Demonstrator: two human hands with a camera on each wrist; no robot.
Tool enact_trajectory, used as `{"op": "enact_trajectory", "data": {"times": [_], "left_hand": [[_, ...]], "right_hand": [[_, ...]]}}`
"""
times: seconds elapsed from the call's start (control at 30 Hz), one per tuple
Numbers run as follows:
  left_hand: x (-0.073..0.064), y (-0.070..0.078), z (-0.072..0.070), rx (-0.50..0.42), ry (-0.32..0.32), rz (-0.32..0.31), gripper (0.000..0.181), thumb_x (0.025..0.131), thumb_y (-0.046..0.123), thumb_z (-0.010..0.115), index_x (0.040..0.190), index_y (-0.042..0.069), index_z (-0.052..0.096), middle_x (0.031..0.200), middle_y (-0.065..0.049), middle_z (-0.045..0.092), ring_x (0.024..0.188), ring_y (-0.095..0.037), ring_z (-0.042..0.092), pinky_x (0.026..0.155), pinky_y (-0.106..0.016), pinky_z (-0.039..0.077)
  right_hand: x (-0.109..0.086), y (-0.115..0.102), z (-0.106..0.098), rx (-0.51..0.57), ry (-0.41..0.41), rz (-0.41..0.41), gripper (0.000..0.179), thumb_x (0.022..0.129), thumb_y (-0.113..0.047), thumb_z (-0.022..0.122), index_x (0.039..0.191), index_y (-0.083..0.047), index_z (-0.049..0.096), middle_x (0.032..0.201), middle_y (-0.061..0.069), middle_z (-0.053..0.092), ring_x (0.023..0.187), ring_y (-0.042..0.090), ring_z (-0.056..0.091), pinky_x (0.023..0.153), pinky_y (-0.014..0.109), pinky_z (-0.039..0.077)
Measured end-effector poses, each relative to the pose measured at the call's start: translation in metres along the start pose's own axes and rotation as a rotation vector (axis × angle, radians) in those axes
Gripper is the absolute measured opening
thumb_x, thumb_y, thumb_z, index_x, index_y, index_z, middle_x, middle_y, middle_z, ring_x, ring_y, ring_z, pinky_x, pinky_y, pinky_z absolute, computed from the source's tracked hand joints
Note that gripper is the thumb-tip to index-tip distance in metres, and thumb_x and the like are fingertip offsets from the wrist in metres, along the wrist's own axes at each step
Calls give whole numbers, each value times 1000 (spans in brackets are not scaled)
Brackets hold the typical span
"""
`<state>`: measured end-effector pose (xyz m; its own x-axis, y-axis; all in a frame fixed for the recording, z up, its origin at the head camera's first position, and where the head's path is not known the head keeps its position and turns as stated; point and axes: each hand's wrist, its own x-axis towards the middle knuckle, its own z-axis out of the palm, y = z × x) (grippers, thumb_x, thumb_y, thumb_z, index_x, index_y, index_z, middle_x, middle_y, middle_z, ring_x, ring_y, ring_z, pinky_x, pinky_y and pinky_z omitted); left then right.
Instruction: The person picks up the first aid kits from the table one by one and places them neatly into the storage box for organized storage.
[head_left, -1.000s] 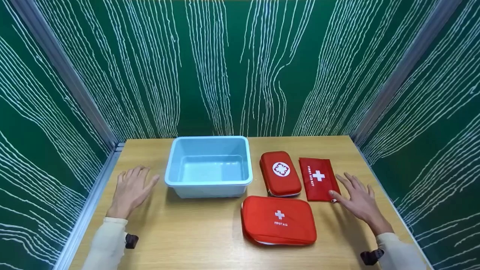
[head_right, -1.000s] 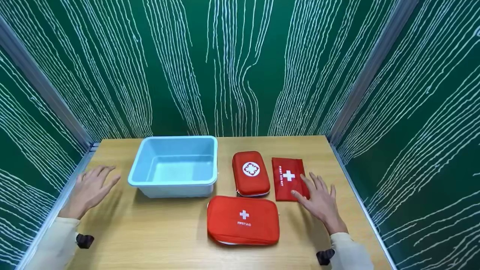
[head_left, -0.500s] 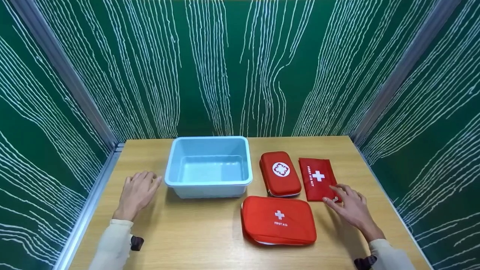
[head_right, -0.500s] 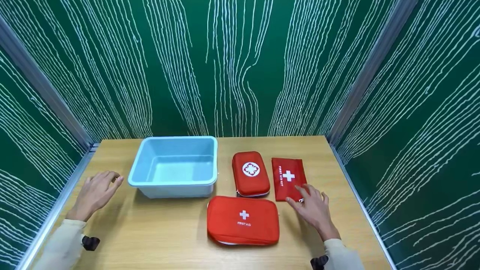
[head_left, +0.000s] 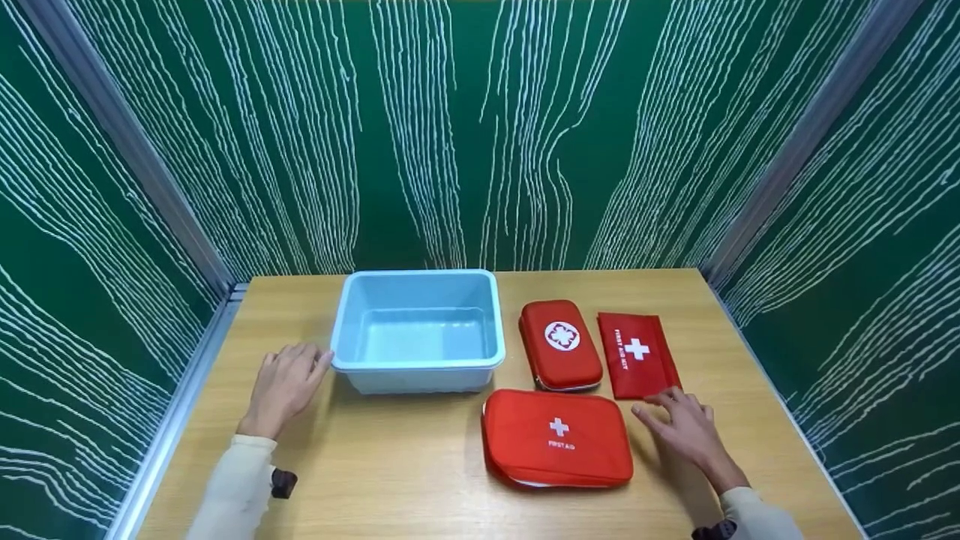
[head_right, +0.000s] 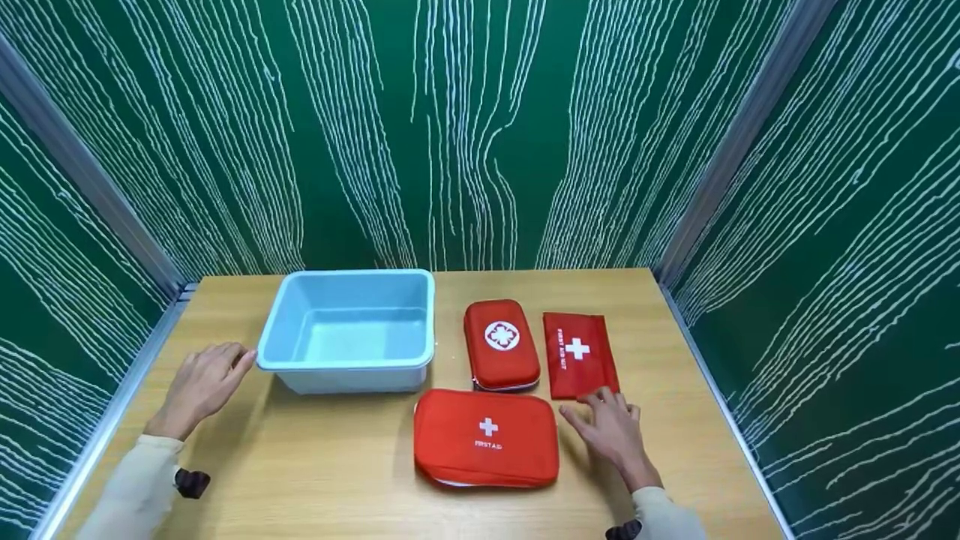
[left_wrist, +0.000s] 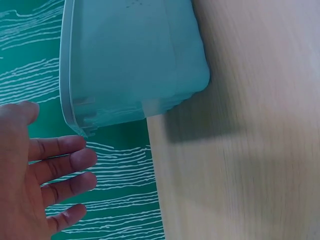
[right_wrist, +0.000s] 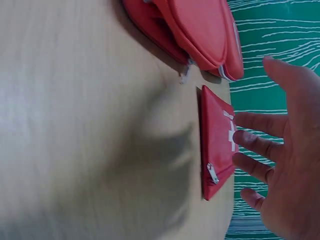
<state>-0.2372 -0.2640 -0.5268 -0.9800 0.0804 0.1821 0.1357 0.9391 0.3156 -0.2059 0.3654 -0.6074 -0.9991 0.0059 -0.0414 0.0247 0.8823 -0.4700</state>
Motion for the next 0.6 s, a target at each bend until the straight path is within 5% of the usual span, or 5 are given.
{"op": "enact_trajectory", "data": {"times": [0.37, 0.6], "left_hand": [[1, 3, 6, -19, -19, -18, 50, 103, 48, 38, 111, 6, 64, 104, -12, 65, 94, -29, 54, 83, -45, 35], [3, 3, 7, -35, 17, 18, 49, 104, 47, 37, 106, 7, 66, 102, -11, 67, 97, -31, 60, 83, -46, 35]], "right_hand": [[-1, 0, 25, 64, -135, 106, 66, 86, -67, 57, 110, -6, 67, 102, 6, 59, 97, 24, 53, 90, 51, 26], [-2, -2, 33, 79, -99, 82, 53, 92, -56, 58, 103, -5, 70, 97, 6, 65, 92, 25, 61, 84, 46, 26]]}}
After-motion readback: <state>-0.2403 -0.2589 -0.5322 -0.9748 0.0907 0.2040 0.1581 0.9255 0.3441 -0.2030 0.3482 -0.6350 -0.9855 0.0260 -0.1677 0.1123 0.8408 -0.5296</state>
